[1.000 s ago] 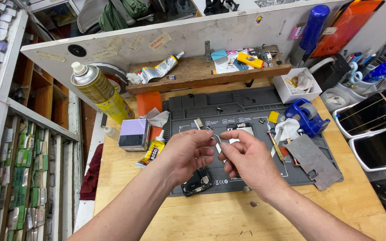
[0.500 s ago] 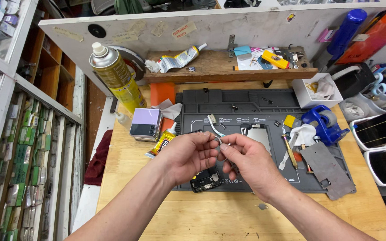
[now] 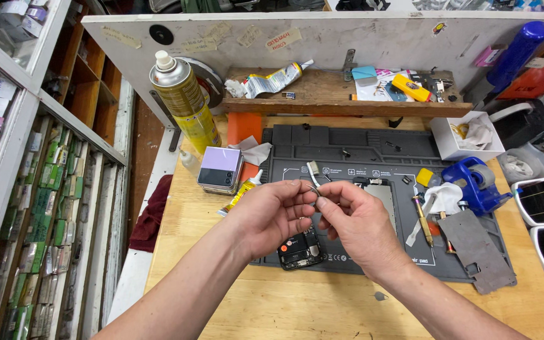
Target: The person removes a protective film from a phone screen assembly, places it aside, and then cleans the interior of the phone chassis using a toothbrush and tweezers. The person handles the screen, chassis, and small internal components during the process.
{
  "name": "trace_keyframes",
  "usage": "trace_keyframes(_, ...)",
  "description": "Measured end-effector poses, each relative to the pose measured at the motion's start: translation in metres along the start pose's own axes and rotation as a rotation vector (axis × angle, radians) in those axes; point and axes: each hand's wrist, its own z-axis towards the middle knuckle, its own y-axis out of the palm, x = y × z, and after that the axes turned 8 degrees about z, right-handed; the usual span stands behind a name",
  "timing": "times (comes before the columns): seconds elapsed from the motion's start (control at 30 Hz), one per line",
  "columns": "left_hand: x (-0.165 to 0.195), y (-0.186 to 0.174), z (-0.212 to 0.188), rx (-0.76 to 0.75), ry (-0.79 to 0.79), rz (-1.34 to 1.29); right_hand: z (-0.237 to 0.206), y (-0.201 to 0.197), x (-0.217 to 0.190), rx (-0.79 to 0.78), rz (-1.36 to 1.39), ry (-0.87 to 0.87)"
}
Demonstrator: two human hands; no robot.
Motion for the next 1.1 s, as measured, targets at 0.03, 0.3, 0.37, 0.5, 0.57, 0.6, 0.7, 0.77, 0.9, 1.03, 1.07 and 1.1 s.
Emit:
trace_keyframes(0.03, 0.000, 0.000, 0.000, 0.000, 0.003, -0.005, 0.000, 0.000, 0.001, -0.003, 0.004, -0.001)
trace_keyframes(0.3, -0.016, -0.004, 0.004, 0.471, 0.102, 0.869, 0.020, 0.008, 0.016, 0.077, -0.088, 0.109)
trace_keyframes(0.37, -0.023, -0.010, 0.003, 0.621, 0.144, 1.279, 0.031, 0.012, 0.022, 0.093, -0.219, 0.132)
trace_keyframes(0.5, -0.036, -0.023, 0.003, 0.675, 0.178, 1.357, 0.048, 0.019, 0.036, 0.093, -0.425, 0.142)
trace_keyframes(0.57, -0.039, -0.027, 0.005, 0.683, 0.140, 1.343, 0.052, 0.021, 0.043, 0.099, -0.547, 0.064)
trace_keyframes(0.6, -0.041, -0.028, 0.006, 0.677, 0.121, 1.353, 0.053, 0.021, 0.046, 0.099, -0.609, 0.024)
trace_keyframes(0.7, -0.042, -0.031, 0.009, 0.670, 0.094, 1.385, 0.055, 0.020, 0.051, 0.090, -0.707, -0.173)
trace_keyframes(0.77, -0.041, -0.033, 0.010, 0.663, 0.125, 1.406, 0.055, 0.019, 0.054, 0.091, -0.719, -0.144)
trace_keyframes(0.9, -0.040, -0.037, 0.010, 0.636, 0.127, 1.391, 0.056, 0.018, 0.056, 0.088, -0.738, -0.138)
trace_keyframes(1.03, -0.038, -0.038, 0.010, 0.622, 0.135, 1.371, 0.056, 0.019, 0.056, 0.071, -0.763, -0.189)
trace_keyframes(1.07, -0.038, -0.038, 0.010, 0.623, 0.144, 1.373, 0.056, 0.020, 0.056, 0.071, -0.765, -0.194)
trace_keyframes(1.1, -0.037, -0.038, 0.010, 0.619, 0.125, 1.367, 0.056, 0.020, 0.055, 0.070, -0.766, -0.201)
